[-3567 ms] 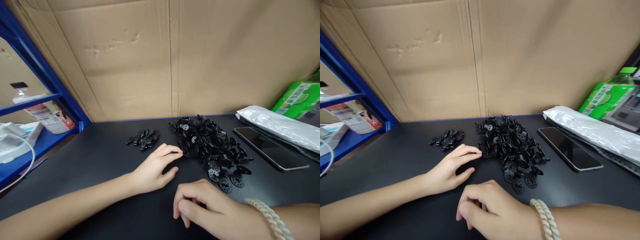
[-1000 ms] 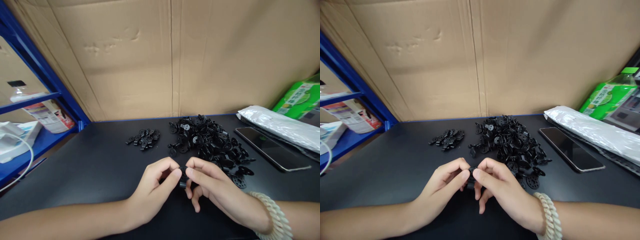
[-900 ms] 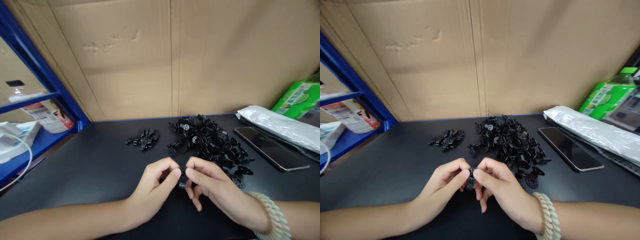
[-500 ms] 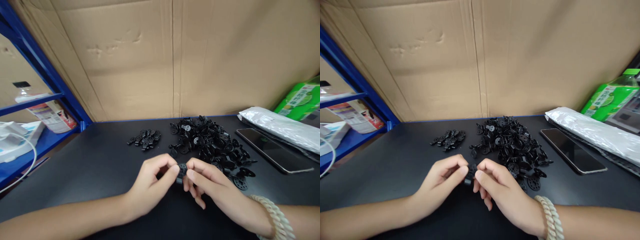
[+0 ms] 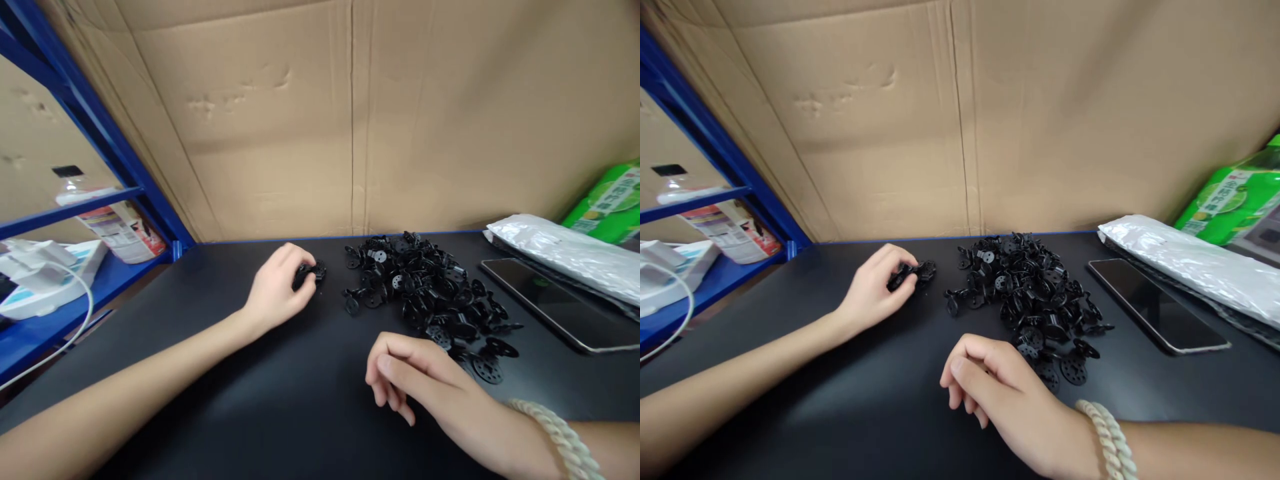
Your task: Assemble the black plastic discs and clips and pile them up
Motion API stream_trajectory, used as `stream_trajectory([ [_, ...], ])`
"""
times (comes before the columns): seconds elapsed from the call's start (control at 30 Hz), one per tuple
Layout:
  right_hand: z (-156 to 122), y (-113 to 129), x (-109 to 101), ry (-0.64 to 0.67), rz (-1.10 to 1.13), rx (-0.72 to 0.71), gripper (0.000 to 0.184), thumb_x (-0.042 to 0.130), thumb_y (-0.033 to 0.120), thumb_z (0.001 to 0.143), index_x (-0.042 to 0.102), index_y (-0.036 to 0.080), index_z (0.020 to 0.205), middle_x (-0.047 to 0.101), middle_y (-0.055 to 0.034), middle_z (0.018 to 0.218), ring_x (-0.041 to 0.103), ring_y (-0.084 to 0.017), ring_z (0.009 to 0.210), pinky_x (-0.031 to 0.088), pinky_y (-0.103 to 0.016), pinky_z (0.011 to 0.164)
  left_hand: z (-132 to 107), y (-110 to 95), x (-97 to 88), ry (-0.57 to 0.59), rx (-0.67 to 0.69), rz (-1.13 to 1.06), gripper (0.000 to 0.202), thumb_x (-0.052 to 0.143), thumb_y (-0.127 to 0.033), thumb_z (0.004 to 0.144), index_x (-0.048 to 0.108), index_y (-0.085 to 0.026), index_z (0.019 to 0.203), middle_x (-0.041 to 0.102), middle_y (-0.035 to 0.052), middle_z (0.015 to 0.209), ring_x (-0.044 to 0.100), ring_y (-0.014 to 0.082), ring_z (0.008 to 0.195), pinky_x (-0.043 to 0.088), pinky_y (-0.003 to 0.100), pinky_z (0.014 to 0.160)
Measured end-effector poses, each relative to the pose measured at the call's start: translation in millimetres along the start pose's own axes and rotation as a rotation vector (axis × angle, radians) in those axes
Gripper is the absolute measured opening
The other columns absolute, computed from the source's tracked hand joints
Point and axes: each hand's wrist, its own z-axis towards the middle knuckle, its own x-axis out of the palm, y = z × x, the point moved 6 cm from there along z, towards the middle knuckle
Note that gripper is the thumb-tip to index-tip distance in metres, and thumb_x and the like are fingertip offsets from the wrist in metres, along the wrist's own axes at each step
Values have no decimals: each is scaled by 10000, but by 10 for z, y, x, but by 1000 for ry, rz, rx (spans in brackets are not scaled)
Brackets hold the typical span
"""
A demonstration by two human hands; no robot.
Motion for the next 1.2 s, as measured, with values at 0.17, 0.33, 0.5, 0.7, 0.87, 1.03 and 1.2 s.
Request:
stream_trajectory([
  [0.17,-1,0,16,8,-8,7,319,446,383,956,566,155,768,554,-11,688,485,-116,604,390,-212,516,-183,-444,296,200,200,-170,295,545,-110,875,563,-190,1158,570,99,1279,542,218,1156,436,377,1024],
  [0.33,16,-12,8,6,-12,3,325,441,386,958,572,154,771,554,-10,681,487,-112,598,391,-208,511,-197,-372,356,99,142,-275,144,607,-60,855,611,-170,948,652,58,951,634,165,858,550,280,762],
  [0.5,38,-51,-9,-21,96,58,308,495,428,921,549,150,802,533,10,672,481,-90,520,413,-198,451,-202,-462,141,-113,154,-308,136,633,-45,838,595,-160,900,645,35,847,620,132,738,534,248,682],
  [0.7,41,-26,-37,-15,293,42,364,504,526,910,530,163,911,545,-12,767,529,-124,639,454,-190,443,-388,-858,-89,-152,494,-323,161,606,-30,838,648,-151,935,692,84,865,646,179,782,556,277,693],
  [0.87,56,-24,-25,-11,295,17,340,544,503,904,465,187,810,492,27,710,501,-108,633,435,-161,438,-468,-1004,-114,-62,646,-328,236,459,-94,914,655,-166,1021,738,109,838,688,216,741,588,305,644],
  [1.03,75,-72,-37,-55,254,39,332,526,503,912,459,196,803,471,49,648,458,-82,537,401,-149,410,-452,-1174,-126,16,776,-269,236,519,-42,844,685,-195,913,743,81,723,717,247,663,595,318,575],
  [1.2,84,-87,-88,-123,217,20,346,519,479,925,457,184,755,440,63,615,392,-56,493,361,-138,406,-514,-1191,-72,-4,796,-250,187,537,-42,837,667,-160,900,734,104,789,694,232,724,593,314,605],
])
